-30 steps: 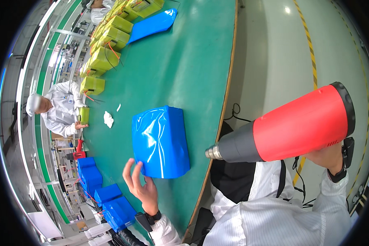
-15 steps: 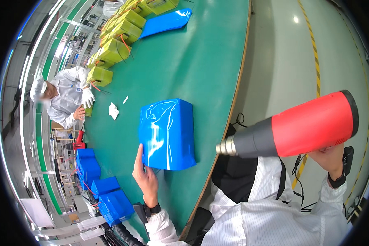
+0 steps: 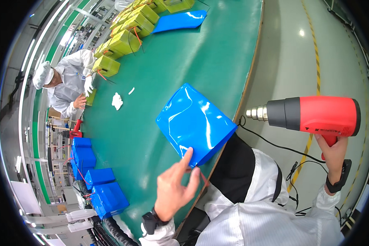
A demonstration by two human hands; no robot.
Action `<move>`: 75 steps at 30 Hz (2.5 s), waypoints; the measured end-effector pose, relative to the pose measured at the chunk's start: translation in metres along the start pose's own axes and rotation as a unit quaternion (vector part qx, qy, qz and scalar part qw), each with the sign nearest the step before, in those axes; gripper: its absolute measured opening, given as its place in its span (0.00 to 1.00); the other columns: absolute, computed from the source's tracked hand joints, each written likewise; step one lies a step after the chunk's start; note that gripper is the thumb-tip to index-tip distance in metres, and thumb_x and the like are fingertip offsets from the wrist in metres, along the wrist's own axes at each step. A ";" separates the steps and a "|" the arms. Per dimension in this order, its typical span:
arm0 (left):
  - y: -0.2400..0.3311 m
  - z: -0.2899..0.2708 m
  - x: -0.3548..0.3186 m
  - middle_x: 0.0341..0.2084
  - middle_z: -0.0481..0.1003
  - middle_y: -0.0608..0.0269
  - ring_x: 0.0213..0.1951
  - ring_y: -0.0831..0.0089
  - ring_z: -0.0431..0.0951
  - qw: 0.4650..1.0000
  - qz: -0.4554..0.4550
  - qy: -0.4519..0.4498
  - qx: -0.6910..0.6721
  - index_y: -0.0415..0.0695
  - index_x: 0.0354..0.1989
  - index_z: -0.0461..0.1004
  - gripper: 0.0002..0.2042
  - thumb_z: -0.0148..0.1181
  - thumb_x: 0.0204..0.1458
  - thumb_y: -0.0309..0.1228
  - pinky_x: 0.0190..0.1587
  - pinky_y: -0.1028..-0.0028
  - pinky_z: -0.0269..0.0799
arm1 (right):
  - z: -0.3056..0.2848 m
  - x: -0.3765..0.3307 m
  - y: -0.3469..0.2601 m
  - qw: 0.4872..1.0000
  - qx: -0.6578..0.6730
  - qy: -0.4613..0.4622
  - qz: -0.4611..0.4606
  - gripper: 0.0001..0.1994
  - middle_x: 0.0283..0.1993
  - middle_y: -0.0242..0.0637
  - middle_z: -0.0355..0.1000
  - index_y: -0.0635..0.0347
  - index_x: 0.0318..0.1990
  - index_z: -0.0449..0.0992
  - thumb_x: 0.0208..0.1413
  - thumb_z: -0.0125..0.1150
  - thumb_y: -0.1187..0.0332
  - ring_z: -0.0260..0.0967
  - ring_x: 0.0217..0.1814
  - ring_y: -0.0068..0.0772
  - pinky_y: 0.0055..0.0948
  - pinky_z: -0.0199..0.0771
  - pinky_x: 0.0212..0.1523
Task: Fitting blue plastic sleeves over battery components and using a heat gun to shrink the sleeves into place.
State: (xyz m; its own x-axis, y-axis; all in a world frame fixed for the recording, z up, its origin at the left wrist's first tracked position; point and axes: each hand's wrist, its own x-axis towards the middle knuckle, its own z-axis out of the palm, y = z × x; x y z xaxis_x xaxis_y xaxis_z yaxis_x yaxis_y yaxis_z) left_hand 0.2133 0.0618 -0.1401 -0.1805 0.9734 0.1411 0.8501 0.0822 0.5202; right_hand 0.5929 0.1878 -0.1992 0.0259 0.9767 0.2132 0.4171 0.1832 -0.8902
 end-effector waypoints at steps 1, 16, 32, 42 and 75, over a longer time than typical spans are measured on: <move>0.001 -0.006 0.011 0.24 0.79 0.53 0.28 0.69 0.82 1.000 0.021 -0.003 -0.016 0.37 0.55 0.76 0.20 0.60 0.52 0.22 0.36 0.74 0.76 | -0.002 -0.002 0.000 1.000 -0.020 0.015 0.004 0.17 0.45 0.37 0.75 0.66 0.48 0.74 0.50 0.70 0.78 0.74 0.46 0.28 0.29 0.74 0.50; -0.046 0.013 0.176 0.35 0.74 0.52 0.46 0.55 0.71 0.965 0.221 -0.138 0.013 0.37 0.38 0.76 0.14 0.46 0.66 0.34 0.53 0.63 0.65 | -0.010 -0.015 -0.023 0.999 0.025 0.041 -0.002 0.18 0.44 0.38 0.76 0.66 0.47 0.74 0.48 0.72 0.75 0.75 0.45 0.30 0.31 0.75 0.49; -0.105 -0.029 0.058 0.48 0.76 0.54 0.61 0.51 0.69 0.996 -0.051 0.043 0.067 0.41 0.48 0.76 0.14 0.45 0.67 0.35 0.73 0.50 0.35 | 0.040 0.036 -0.042 0.981 -0.005 -0.073 -0.179 0.19 0.41 0.38 0.78 0.63 0.45 0.76 0.43 0.74 0.75 0.77 0.43 0.39 0.35 0.75 0.47; -0.028 -0.022 0.002 0.50 0.76 0.61 0.54 0.63 0.72 0.959 0.192 -0.005 0.207 0.49 0.53 0.77 0.21 0.64 0.46 0.29 0.64 0.56 0.58 | 0.067 0.057 -0.035 0.979 0.007 -0.067 -0.195 0.21 0.39 0.37 0.79 0.61 0.46 0.76 0.43 0.76 0.73 0.78 0.41 0.40 0.35 0.77 0.44; 0.012 0.003 -0.021 0.30 0.76 0.54 0.31 0.67 0.74 0.984 0.127 0.122 -0.034 0.35 0.35 0.78 0.06 0.59 0.58 0.27 0.33 0.72 0.71 | 0.037 0.015 -0.018 0.982 0.025 -0.162 -0.090 0.22 0.36 0.37 0.77 0.64 0.42 0.76 0.38 0.79 0.72 0.77 0.35 0.33 0.31 0.78 0.36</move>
State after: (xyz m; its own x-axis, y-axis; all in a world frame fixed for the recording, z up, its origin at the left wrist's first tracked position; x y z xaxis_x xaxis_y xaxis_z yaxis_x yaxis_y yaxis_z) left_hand 0.2284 0.0429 -0.1396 -0.0870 0.8800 0.4669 0.8496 -0.1792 0.4960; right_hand 0.5525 0.2037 -0.1947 -0.3380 0.9109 0.2365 0.3434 0.3533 -0.8702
